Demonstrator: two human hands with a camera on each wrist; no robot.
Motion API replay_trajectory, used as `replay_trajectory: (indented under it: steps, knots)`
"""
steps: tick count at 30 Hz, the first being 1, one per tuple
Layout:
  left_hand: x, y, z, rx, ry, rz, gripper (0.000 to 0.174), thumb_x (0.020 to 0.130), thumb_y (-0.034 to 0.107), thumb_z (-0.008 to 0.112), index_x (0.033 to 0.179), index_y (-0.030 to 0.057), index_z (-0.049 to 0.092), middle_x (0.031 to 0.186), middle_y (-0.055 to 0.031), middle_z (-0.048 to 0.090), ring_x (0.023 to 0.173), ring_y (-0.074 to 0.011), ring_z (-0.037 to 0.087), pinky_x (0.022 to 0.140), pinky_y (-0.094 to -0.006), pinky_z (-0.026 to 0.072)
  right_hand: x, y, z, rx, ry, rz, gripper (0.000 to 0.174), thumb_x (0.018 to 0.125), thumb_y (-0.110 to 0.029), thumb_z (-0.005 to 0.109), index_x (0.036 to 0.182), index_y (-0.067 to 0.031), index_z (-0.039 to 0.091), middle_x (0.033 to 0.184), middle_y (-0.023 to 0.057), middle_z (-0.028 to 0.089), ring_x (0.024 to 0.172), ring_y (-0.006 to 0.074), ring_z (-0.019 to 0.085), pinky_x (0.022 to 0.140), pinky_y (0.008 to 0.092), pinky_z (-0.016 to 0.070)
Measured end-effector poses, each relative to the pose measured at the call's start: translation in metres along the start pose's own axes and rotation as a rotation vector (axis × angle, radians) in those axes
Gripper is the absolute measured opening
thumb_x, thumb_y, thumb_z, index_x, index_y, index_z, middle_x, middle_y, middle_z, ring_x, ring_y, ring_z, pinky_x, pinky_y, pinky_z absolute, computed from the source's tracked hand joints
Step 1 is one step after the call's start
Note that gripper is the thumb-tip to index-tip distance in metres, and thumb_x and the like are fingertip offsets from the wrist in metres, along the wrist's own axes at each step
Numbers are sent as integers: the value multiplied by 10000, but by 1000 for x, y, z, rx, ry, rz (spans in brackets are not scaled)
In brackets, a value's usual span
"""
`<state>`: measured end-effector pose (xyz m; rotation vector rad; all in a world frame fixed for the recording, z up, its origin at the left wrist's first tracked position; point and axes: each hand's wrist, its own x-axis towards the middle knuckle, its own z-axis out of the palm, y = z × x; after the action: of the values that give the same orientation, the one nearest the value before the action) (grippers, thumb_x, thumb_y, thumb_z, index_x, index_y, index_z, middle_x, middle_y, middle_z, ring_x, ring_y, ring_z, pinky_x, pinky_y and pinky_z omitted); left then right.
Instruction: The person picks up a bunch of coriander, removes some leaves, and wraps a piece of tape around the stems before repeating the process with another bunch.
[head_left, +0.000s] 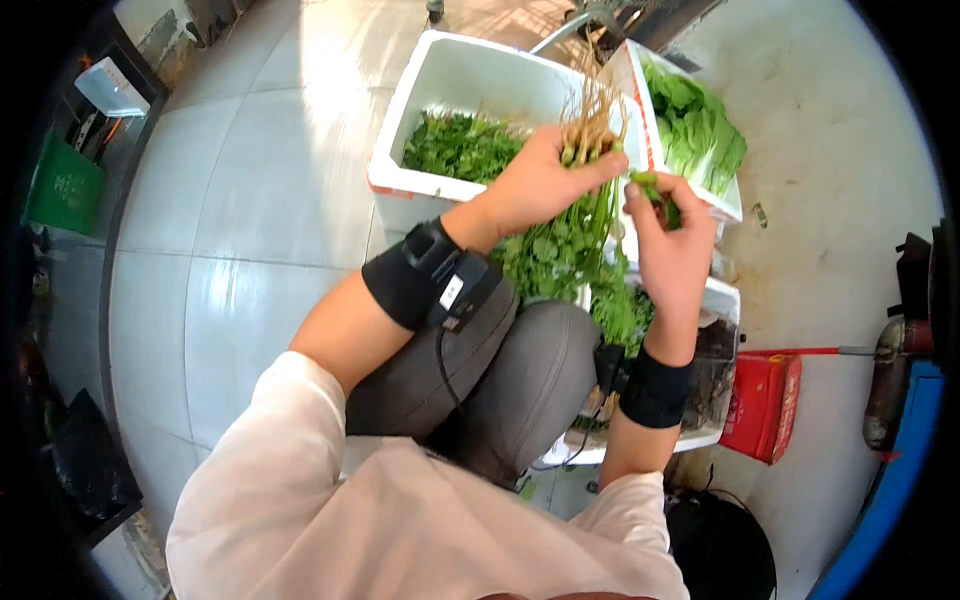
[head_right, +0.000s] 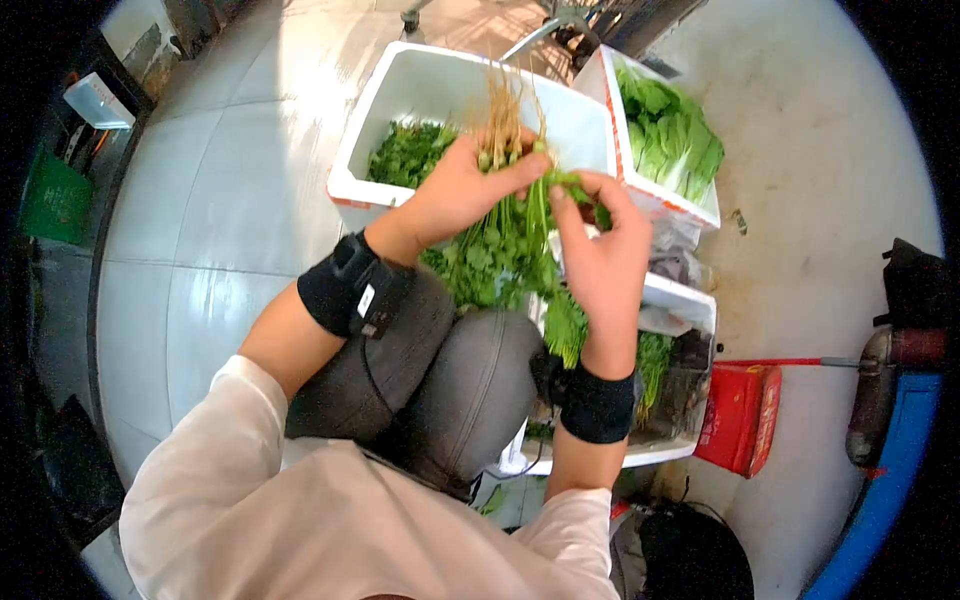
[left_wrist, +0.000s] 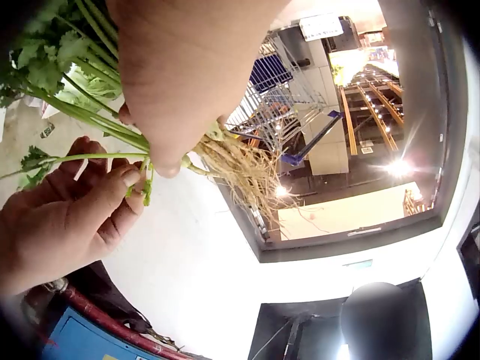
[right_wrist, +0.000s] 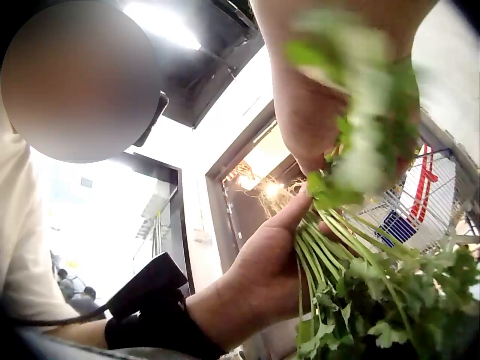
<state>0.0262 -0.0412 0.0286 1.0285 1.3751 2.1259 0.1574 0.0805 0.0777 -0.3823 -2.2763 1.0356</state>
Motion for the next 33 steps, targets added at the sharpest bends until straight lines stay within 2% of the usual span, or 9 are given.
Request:
replay_trajectory:
  steps: [6,15,17,20,24,25,28,32,33]
  knots:
    - [-1,1,3,64,-8,34,318,946,229,779,1126,14,630,916,-11,658,790,-93,596,724,-270,500,1,-3,-2,63,-23,-29,155,890,-33,731,1033,14,695,934,37,693,814,76,608,742,249,504]
    - [-7,-1,4,-33,-49,-99,298,955,268,760,1108,22,691,946,-8,702,844,-99,597,766,-304,505,1,-3,-3,34,14,9,130,909,-9,685,1038,8,688,935,23,653,769,73,560,715,239,472]
    - [-1,-1,3,2,-45,3,296,970,268,741,1112,14,685,951,-21,708,843,-108,601,771,-309,509,5,1,1,62,42,3,131,913,-11,682,1043,6,688,935,23,654,767,73,555,712,239,470]
    - [-2,-2,5,26,-62,28,232,999,214,708,1141,40,651,973,1,673,811,-86,595,729,-261,503,2,5,-1,86,56,44,135,917,-15,679,1050,2,691,941,23,657,770,74,554,715,240,471]
    - [-1,-1,7,67,-53,80,205,1007,211,696,1129,50,665,979,-5,673,831,-95,612,736,-272,513,2,4,-2,108,73,74,135,919,-20,675,1051,-1,696,969,26,673,796,79,570,724,243,477]
    - [-2,2,7,97,-46,51,296,987,256,711,1141,6,669,957,-43,714,843,-107,613,768,-308,513,2,2,1,88,120,-1,125,927,-26,677,1048,-2,694,953,43,674,797,106,589,726,248,479]
    - [-1,5,6,45,-108,25,237,1012,215,686,1151,29,642,953,-11,664,814,-100,619,759,-274,512,2,-9,2,-46,132,-199,112,931,-36,683,1035,3,689,923,71,662,798,143,612,717,266,493]
    - [-2,8,7,52,-145,3,219,1019,222,672,1126,33,637,912,-9,658,787,-93,605,737,-275,503,7,-10,-1,-189,122,-254,110,922,-28,694,1025,11,683,906,97,644,794,180,639,709,284,510]
    - [-3,9,7,61,-142,-1,269,1010,224,663,1160,1,648,930,-50,703,802,-120,637,753,-308,527,6,-8,1,-145,127,-257,109,918,-16,692,1021,15,680,914,101,645,791,184,644,704,289,514]
